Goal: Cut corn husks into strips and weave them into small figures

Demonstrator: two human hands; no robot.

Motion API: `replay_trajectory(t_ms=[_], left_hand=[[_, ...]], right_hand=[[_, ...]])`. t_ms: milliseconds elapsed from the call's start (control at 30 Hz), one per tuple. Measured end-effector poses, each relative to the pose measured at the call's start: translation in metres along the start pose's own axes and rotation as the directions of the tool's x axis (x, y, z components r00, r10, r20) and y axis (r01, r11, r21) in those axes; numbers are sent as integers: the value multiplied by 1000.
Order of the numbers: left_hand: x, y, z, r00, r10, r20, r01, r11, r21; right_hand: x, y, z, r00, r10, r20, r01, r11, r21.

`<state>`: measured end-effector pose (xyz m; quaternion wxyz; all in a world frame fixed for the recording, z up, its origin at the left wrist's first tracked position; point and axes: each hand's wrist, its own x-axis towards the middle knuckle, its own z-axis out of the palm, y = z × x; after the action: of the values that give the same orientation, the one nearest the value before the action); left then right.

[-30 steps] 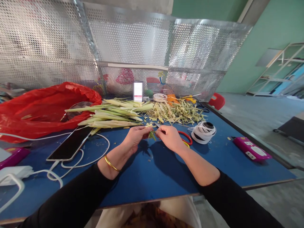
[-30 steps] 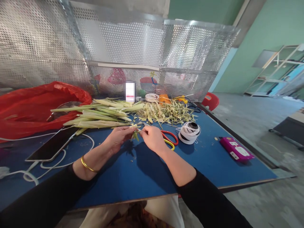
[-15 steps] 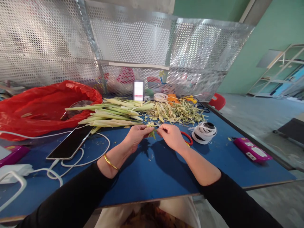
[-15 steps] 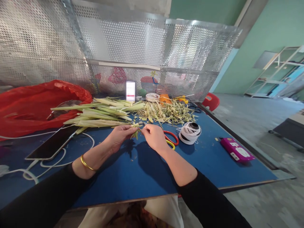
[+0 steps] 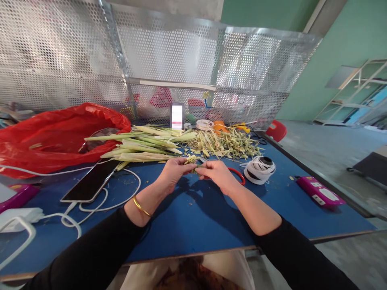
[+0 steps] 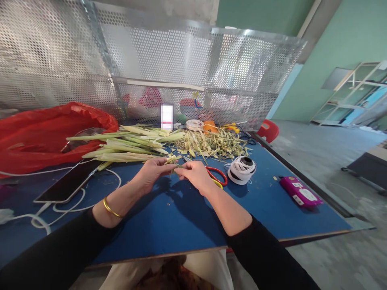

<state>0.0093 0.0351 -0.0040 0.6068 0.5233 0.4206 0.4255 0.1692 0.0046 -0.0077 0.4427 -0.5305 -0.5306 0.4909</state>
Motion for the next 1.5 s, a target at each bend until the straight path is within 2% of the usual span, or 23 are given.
replay_trajectory(t_ms=[200,300,467,567,633,800,900,1000,1200,1267,1400,1500], left_hand=[[-1,-1,2,1000,-22,14,23,995,-93],[0,-2,3,1000,-24,-13,22,990,-136],[1,-6,6,997,-40,-66,32,993,-114],[2,-10,6,992,-102,-80,90,986,-143],[3,-11,4,988,-143,-63,131,978,-165],[5,-7,-2,973,-229,27,229,949,-214],[3,-4,-2,970,-229,83,242,942,-232],[1,-5,0,978,-192,80,204,963,-179],[3,-9,3,998,-49,-25,47,996,-73],[3,-7,3,1000,-26,-16,26,998,-58],[-1,-3,3,999,-25,40,25,1000,9],[-3,-3,4,992,-38,123,29,997,73]], right_hand=[[1,3,1,998,-67,-17,66,997,-34],[1,4,0,997,-81,-12,79,993,-91],[0,1,-1,993,-114,-8,103,927,-362],[-1,-3,0,984,-179,-18,141,830,-539],[0,-3,0,977,-213,-32,157,805,-573],[2,3,-1,981,-180,-78,139,916,-377],[3,4,-1,981,-176,-77,142,934,-326],[2,4,0,982,-176,-68,143,929,-341],[0,1,0,991,-131,-14,119,937,-327],[0,-2,-4,986,-166,-26,153,952,-266],[4,-5,-12,948,-261,-182,237,961,-142],[6,-3,-11,957,-264,-121,245,958,-149]])
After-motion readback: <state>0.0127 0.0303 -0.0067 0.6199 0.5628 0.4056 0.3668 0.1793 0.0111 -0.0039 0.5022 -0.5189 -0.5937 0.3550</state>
